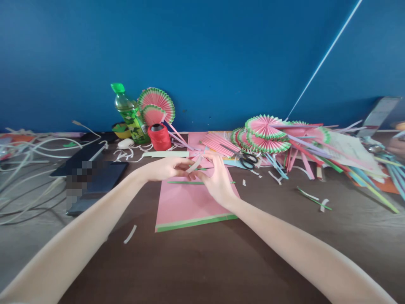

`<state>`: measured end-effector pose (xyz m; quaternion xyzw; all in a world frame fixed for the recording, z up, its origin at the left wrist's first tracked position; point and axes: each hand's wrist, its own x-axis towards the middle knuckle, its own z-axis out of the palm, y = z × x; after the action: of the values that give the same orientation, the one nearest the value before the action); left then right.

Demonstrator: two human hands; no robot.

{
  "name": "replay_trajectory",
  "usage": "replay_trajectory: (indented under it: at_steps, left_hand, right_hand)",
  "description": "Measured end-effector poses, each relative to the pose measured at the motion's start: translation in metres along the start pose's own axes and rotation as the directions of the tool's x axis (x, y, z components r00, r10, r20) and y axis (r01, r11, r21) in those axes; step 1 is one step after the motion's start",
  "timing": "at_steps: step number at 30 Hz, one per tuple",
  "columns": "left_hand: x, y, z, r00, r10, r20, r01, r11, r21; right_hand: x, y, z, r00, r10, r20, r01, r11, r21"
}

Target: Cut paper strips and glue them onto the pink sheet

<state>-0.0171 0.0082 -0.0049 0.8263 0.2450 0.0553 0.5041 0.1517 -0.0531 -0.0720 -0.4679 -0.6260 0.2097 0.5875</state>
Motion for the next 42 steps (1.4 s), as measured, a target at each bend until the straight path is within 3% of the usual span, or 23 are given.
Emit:
replay_trajectory:
  at_steps: [3, 7, 10, 23, 34, 39, 42]
  left_hand:
    - [-0.003, 0.002, -0.003, 1.0, -0.008, -0.021, 0.01, 0.996, 0.086]
    - [-0.007, 0.008, -0.009, 0.995, -0.082, -0.049, 0.091, 0.972, 0.219]
    - [-0.01, 0.006, -0.016, 0.993, -0.079, -0.09, 0.101, 0.956, 0.276]
    - [-0.013, 0.0, -0.025, 0.994, -0.038, -0.105, 0.066, 0.959, 0.275]
    - [-0.015, -0.003, -0.027, 0.997, -0.033, -0.068, 0.046, 0.978, 0.204]
    - [-0.014, -0.001, -0.026, 0.994, -0.041, -0.096, 0.064, 0.965, 0.255]
    - [-0.014, -0.001, -0.026, 0.993, -0.044, -0.111, 0.073, 0.96, 0.271]
  right_hand:
    - [0.003, -0.003, -0.002, 0.998, 0.045, -0.032, -0.042, 0.995, 0.093]
    - [0.008, -0.011, -0.007, 0.988, 0.156, 0.007, -0.156, 0.987, 0.034]
    - [0.008, -0.012, -0.009, 0.985, 0.173, 0.016, -0.173, 0.985, 0.023]
    - [0.004, -0.011, -0.004, 0.956, 0.267, 0.121, -0.291, 0.916, 0.277]
    - [0.006, -0.011, -0.008, 0.979, 0.202, 0.035, -0.204, 0.978, 0.035]
    - [0.005, -0.013, -0.005, 0.956, 0.276, 0.102, -0.293, 0.914, 0.279]
    - [0.005, -0.014, -0.004, 0.948, 0.288, 0.134, -0.317, 0.889, 0.332]
